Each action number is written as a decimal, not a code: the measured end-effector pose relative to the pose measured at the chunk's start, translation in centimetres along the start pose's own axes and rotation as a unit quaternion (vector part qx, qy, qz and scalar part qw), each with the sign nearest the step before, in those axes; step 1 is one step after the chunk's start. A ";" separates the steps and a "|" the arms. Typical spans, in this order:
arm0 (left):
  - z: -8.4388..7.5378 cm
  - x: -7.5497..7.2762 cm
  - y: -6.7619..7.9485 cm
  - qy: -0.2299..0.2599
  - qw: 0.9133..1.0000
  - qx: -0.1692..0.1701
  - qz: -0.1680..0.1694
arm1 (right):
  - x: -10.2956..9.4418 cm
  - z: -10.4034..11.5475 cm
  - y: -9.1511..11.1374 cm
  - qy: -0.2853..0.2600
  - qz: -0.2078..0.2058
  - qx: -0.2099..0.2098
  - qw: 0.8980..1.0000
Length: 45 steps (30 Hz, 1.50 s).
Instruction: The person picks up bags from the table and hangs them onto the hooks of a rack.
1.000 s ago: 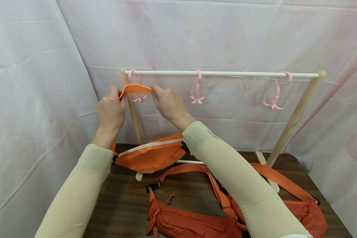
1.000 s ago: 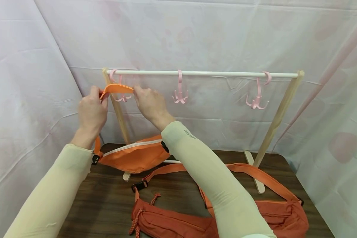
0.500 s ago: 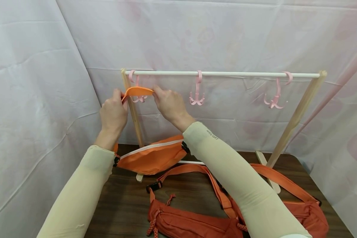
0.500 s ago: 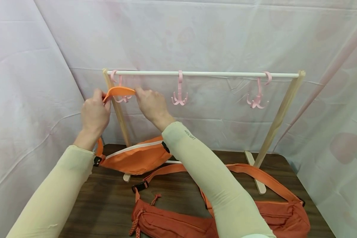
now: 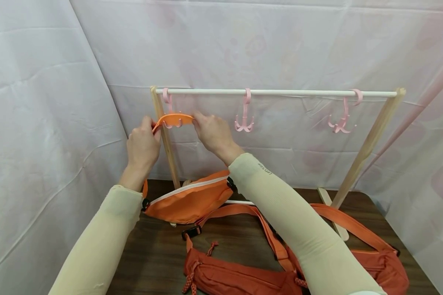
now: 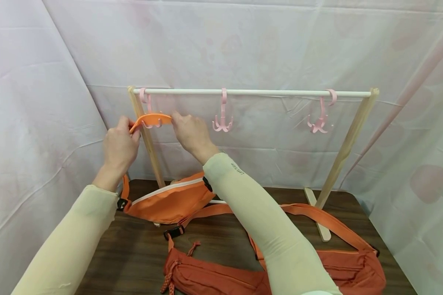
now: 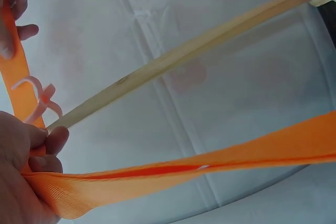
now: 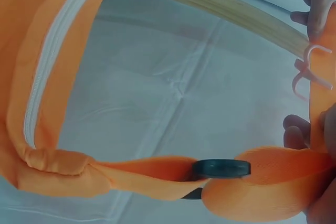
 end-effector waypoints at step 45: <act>4.1 1.8 8.2 0.009 0.996 -0.075 0.037 | 6.2 -3.6 4.7 0.038 0.202 0.080 0.975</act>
Point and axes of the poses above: each hand's wrist, its own y-axis away from the middle knuckle, its own x-axis out of the palm, z = x × y, the point moved 1 cm from there along -y, towards the middle knuckle, and after that the axes turned 3 degrees about z, right-handed, at the moved point
